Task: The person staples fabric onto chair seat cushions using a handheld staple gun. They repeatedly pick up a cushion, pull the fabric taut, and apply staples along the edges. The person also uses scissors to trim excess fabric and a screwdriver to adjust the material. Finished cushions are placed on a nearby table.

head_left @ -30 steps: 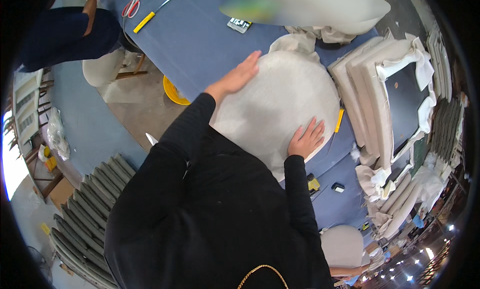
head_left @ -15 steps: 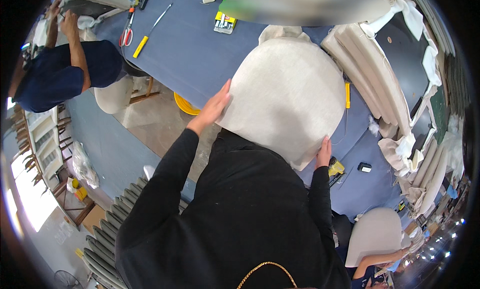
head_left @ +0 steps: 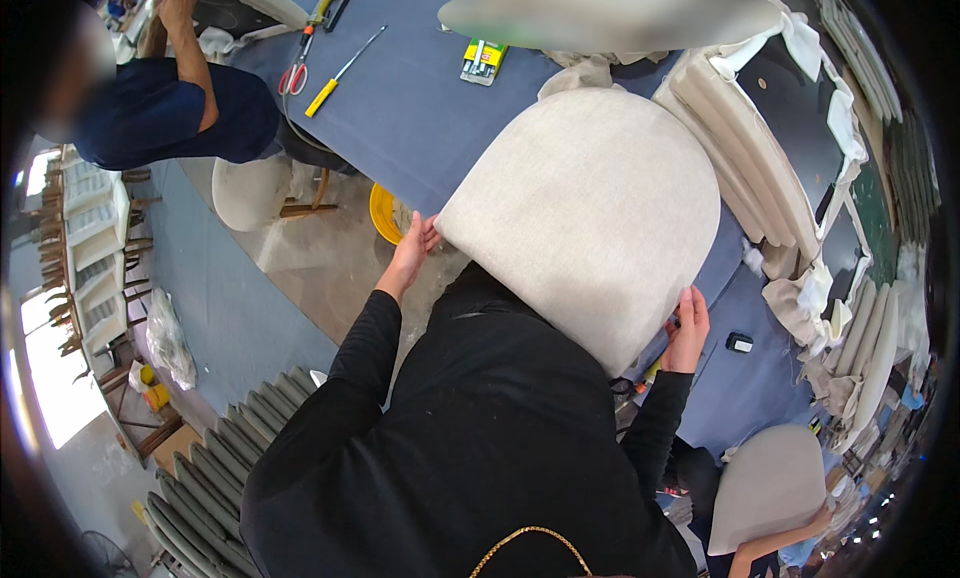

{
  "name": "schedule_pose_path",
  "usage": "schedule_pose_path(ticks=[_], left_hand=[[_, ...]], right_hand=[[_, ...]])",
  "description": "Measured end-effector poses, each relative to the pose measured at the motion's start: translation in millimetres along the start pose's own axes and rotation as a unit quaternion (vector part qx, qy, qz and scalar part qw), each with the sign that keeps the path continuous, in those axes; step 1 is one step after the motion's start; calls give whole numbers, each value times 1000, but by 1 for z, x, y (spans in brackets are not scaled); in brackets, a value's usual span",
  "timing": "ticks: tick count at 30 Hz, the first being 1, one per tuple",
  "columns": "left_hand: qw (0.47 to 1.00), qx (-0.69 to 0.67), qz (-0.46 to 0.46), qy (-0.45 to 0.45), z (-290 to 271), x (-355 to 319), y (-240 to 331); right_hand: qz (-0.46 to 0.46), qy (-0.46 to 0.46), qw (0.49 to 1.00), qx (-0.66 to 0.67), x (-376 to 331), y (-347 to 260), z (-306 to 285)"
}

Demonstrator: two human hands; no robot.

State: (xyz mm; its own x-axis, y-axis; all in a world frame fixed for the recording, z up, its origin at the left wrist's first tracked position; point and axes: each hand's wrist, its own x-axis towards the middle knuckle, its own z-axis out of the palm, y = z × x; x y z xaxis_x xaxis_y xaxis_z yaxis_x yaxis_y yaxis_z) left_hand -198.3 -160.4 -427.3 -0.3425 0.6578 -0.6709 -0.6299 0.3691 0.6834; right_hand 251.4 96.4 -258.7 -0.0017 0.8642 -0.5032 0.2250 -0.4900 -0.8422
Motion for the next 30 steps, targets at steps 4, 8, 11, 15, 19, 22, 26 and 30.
schedule_pose_path(ticks=[4,8,11,15,19,22,26,30], left_hand=[[1000,28,-8,4,-14,7,-6],[966,256,-9,25,-1,33,27],[912,401,72,53,45,44,59],[883,427,192,42,58,83,48],[926,339,123,-113,118,48,146],[902,357,165,-177,147,19,211],[926,160,211,-267,185,-11,278],[948,4,189,-257,215,48,279]], right_hand=[[-16,5,1000,-5,3,5,2],[-152,64,935,-314,39,90,-23],[-24,0,973,-229,49,132,-25],[-26,-101,992,-64,117,204,-12],[-108,-90,990,25,88,130,-14],[-255,-99,961,45,84,86,-56],[-158,-123,923,328,-1,-46,-66],[-461,-67,884,31,-94,-109,-143]])
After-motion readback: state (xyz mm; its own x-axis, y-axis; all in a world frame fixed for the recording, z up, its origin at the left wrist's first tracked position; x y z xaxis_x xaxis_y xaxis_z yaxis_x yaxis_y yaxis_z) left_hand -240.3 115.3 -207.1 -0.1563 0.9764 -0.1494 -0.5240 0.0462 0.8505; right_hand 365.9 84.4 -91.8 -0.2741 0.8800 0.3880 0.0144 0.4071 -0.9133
